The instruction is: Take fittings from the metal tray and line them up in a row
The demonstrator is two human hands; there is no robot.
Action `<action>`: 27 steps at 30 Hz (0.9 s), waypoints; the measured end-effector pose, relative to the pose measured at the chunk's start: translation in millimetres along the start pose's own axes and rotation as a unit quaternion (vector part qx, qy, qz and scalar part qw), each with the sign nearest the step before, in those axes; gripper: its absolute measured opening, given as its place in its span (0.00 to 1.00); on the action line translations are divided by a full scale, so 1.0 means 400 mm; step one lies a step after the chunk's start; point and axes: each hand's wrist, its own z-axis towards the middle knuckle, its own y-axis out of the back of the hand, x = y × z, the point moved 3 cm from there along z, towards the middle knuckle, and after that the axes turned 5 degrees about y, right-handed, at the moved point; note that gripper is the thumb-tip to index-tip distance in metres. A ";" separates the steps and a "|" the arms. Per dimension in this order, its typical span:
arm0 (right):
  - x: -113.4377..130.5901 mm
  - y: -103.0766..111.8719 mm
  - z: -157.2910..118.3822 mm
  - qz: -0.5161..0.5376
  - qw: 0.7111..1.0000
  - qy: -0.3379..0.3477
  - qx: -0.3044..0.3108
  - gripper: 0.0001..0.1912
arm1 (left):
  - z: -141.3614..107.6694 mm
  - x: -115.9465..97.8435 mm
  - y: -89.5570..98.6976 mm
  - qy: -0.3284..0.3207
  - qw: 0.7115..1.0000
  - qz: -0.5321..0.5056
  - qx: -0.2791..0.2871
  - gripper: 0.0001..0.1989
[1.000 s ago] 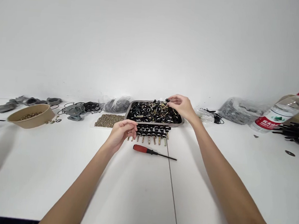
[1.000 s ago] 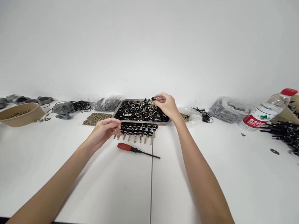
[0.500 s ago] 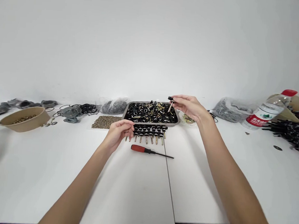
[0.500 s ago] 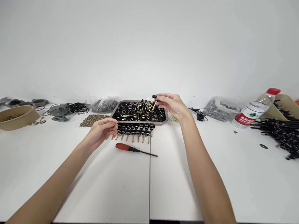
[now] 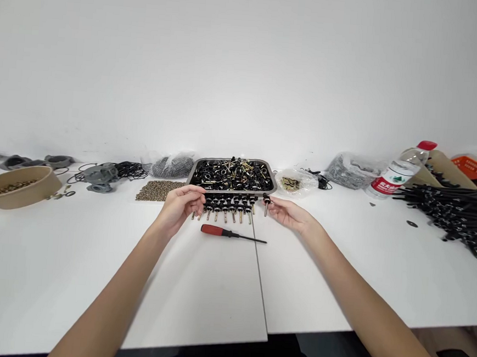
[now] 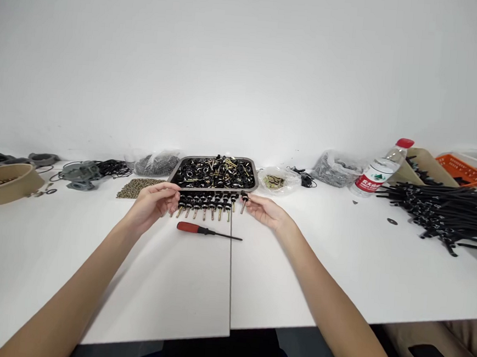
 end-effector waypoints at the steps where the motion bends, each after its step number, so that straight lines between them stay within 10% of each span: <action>1: -0.005 -0.003 0.003 0.004 1.000 -0.005 0.000 0.06 | 0.000 0.000 -0.001 0.001 1.000 -0.001 0.000 0.08; 16: -0.036 -0.002 0.009 -0.162 0.984 0.075 0.012 0.19 | 0.000 -0.001 -0.008 0.006 1.000 0.018 0.002 0.08; 27: -0.015 -0.015 -0.010 -0.433 0.874 0.218 -0.022 0.11 | -0.001 0.001 0.000 0.005 1.000 0.023 -0.005 0.08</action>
